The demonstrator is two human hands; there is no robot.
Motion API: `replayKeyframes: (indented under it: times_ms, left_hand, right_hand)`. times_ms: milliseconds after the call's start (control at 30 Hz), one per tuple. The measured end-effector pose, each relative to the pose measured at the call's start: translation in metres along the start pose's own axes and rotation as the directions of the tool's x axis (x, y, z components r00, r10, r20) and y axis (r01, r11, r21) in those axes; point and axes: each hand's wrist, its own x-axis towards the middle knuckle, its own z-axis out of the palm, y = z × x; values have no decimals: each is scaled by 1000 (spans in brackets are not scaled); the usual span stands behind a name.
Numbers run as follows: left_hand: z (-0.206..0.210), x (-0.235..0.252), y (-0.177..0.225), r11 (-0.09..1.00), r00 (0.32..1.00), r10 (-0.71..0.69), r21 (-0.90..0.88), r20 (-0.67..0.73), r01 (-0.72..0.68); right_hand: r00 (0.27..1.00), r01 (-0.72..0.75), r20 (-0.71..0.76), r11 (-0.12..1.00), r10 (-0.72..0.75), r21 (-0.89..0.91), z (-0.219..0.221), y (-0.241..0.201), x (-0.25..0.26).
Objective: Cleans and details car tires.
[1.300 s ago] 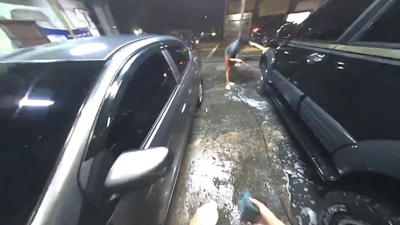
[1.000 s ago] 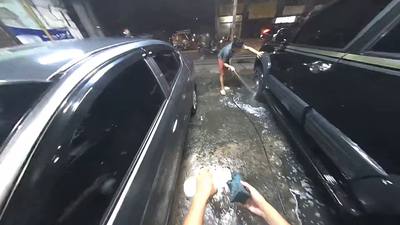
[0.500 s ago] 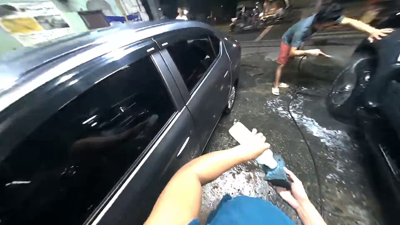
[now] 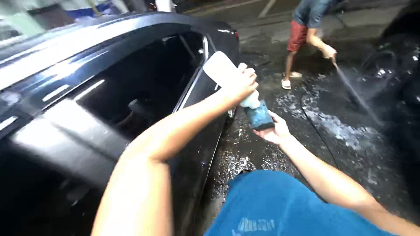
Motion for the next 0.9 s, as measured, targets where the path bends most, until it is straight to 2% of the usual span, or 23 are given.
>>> replayKeyframes:
  times_ms: [100, 200, 300, 400, 467, 567, 667, 800, 900]
  left_hand:
    - [8, 56, -61, 994, 989, 98, 41, 115, -103]
    - [28, 110, -110, 975, 972, 190, 92, 138, -204]
    - [54, 160, -151, 961, 960, 202, 150, 196, -233]
    - [87, 208, -185, 956, 953, 191, 175, 234, -235]
    - [112, 236, -201, 964, 954, 177, 154, 241, -218]
    - [158, 274, -226, 978, 965, 101, 153, 243, -141]
    - [210, 310, -248, 979, 973, -47, 203, 227, 0]
    - [253, 347, -264, 943, 909, -248, 299, 336, 146]
    - [269, 364, -275, 899, 837, -347, 405, 424, 168]
  right_hand:
    - [999, 43, 0, 999, -43, 29, 18, -50, 55]
    - [996, 78, 52, 997, -79, 20, 18, -98, 110]
    - [987, 71, 136, 993, -83, 93, 3, -137, 171]
    - [992, 38, 118, 990, -54, 136, -18, -177, 224]
    - [993, 25, 115, 996, -34, 83, -32, -202, 253]
    - [984, -44, 174, 998, 37, 39, -64, -242, 305]
    - [971, -138, 200, 990, 133, 11, -100, -288, 364]
    - [912, -277, 305, 960, 276, -42, -137, -333, 426]
    - [845, -382, 378, 922, 379, -69, -148, -347, 460]
